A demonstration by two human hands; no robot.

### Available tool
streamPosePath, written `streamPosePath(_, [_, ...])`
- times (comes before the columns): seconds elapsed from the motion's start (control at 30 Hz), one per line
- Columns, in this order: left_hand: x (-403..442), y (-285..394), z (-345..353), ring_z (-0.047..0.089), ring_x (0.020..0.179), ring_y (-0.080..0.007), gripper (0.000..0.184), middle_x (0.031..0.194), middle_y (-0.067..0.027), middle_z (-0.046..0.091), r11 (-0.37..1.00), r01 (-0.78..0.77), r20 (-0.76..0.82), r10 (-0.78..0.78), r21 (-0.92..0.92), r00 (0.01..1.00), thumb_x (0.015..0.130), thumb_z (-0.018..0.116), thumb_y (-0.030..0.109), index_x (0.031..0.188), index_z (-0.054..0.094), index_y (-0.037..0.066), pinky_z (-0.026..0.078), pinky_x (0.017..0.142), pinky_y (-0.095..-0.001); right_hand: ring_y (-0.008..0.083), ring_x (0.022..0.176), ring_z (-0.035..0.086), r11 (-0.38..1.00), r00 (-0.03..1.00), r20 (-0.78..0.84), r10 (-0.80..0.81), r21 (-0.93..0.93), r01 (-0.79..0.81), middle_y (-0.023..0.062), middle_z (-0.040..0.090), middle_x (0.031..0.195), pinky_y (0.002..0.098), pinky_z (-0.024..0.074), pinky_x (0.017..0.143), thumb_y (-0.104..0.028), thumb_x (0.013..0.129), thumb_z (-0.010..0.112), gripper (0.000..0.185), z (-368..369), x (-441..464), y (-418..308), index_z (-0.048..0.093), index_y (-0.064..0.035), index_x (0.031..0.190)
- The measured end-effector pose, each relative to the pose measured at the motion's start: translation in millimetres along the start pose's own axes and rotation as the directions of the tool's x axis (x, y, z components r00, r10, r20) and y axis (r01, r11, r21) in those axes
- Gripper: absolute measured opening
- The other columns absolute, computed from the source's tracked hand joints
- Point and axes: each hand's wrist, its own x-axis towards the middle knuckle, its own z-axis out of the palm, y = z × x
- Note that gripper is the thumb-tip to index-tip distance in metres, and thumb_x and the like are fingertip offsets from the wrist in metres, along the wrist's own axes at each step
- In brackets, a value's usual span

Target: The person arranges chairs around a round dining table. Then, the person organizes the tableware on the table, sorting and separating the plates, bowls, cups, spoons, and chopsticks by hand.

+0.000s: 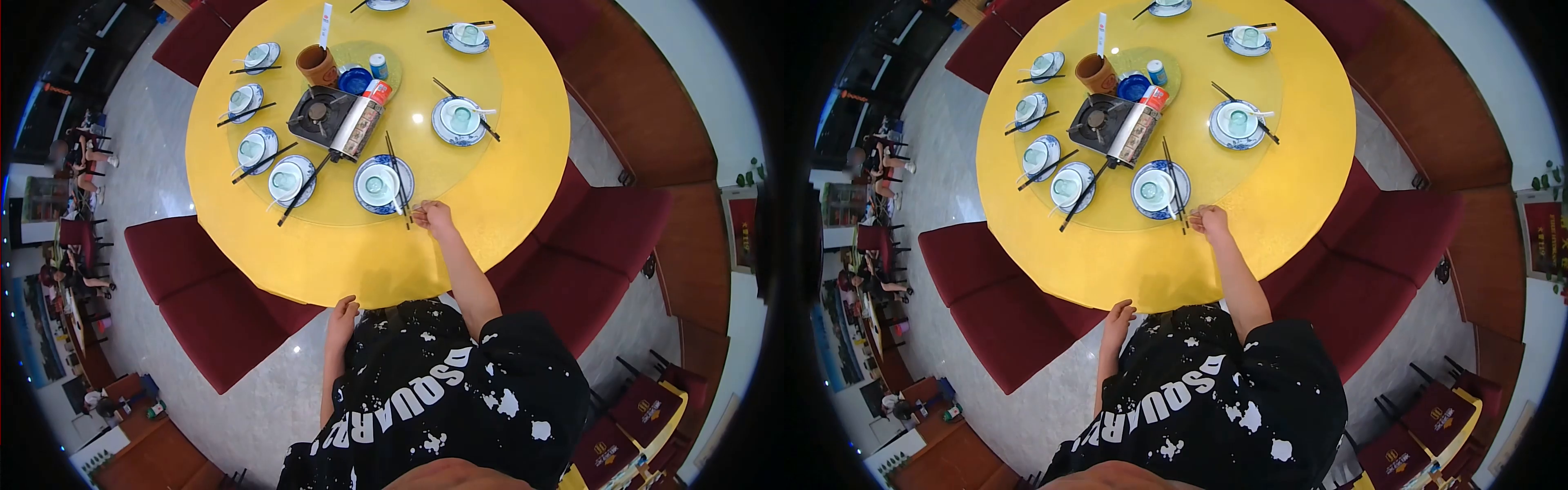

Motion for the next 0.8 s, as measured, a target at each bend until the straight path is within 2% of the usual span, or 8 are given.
streamPosePath(0.13, [-14.3, 5.2, 28.3, 0.064, 0.089, -0.0161, 0.04, 0.108, -0.0096, 0.068, 1.0, -0.011, 0.011, 0.011, 0.012, 1.0, 0.096, 0.056, 0.024, 0.127, 0.059, -0.001, 0.047, 0.076, -0.0276, 0.0218, 0.078, 0.067, 0.997, 0.998, 0.045, 0.052, -0.052, -0.049, 0.013, 0.07, 0.099, 0.037, 0.0565, 0.067, -0.022, 0.1, 0.055, 0.024, 3.7, -17.6, 12.2, 0.057, -0.0016, 0.113])
streamPosePath(0.3, [-25.1, 12.7, 55.6, 0.064, 0.09, -0.0157, 0.041, 0.108, -0.0095, 0.068, 0.999, -0.014, -0.007, 0.014, 0.041, 1.0, 0.096, 0.055, 0.025, 0.127, 0.059, 0.0, 0.047, 0.077, -0.0277, 0.0201, 0.077, 0.067, 0.981, 0.985, 0.099, 0.143, -0.148, -0.127, 0.0121, 0.07, 0.1, 0.0349, 0.0563, 0.066, -0.024, 0.1, 0.054, 0.025, 17.2, -29.2, 28.0, 0.058, -0.0022, 0.112])
streamPosePath(0.47, [-39.3, 3.6, 87.8, 0.065, 0.089, -0.0157, 0.041, 0.107, -0.0088, 0.069, 1.0, -0.007, 0.003, 0.007, 0.012, 1.0, 0.095, 0.055, 0.025, 0.127, 0.06, 0.0, 0.048, 0.077, -0.0279, 0.0184, 0.077, 0.068, 0.931, 0.949, 0.27, 0.164, -0.361, -0.059, 0.0103, 0.071, 0.101, 0.0313, 0.0558, 0.064, -0.026, 0.099, 0.057, 0.025, -10.3, -57.9, 29.1, 0.06, -0.0036, 0.11])
streamPosePath(0.57, [-30.3, 1.2, 108.9, 0.065, 0.089, -0.0157, 0.04, 0.106, -0.0085, 0.07, 1.0, -0.009, 0.024, 0.009, 0.013, 1.0, 0.095, 0.055, 0.025, 0.127, 0.06, 0.001, 0.048, 0.077, -0.0282, 0.0201, 0.081, 0.069, 0.932, 0.954, 0.231, 0.19, -0.347, -0.101, 0.0107, 0.071, 0.102, 0.0326, 0.0561, 0.067, -0.025, 0.097, 0.06, 0.025, -54.3, -68.5, 11.0, 0.062, -0.0045, 0.111])
streamPosePath(0.63, [-49.8, -2.9, 121.4, 0.065, 0.088, -0.0157, 0.04, 0.106, -0.0085, 0.07, 1.0, -0.016, 0.03, 0.015, 0.019, 0.999, 0.095, 0.055, 0.025, 0.127, 0.06, 0.001, 0.048, 0.077, -0.0283, 0.0215, 0.08, 0.07, 0.97, 0.968, 0.18, 0.172, -0.204, -0.134, 0.0132, 0.07, 0.102, 0.0335, 0.0562, 0.067, -0.022, 0.097, 0.057, 0.027, -103.1, -97.0, 1.4, 0.06, -0.0031, 0.116])
streamPosePath(0.8, [-30.2, -7.7, 143.2, 0.065, 0.088, -0.0156, 0.04, 0.106, -0.0084, 0.07, 1.0, -0.016, 0.025, 0.015, 0.012, 1.0, 0.095, 0.055, 0.025, 0.126, 0.061, 0.001, 0.048, 0.078, -0.0284, 0.025, 0.098, 0.067, 0.994, 0.994, 0.055, 0.092, 0.052, -0.095, 0.0136, 0.068, 0.114, 0.0372, 0.0547, 0.084, -0.021, 0.098, 0.054, 0.032, -204.3, -76.0, -31.1, 0.056, -0.0023, 0.123])
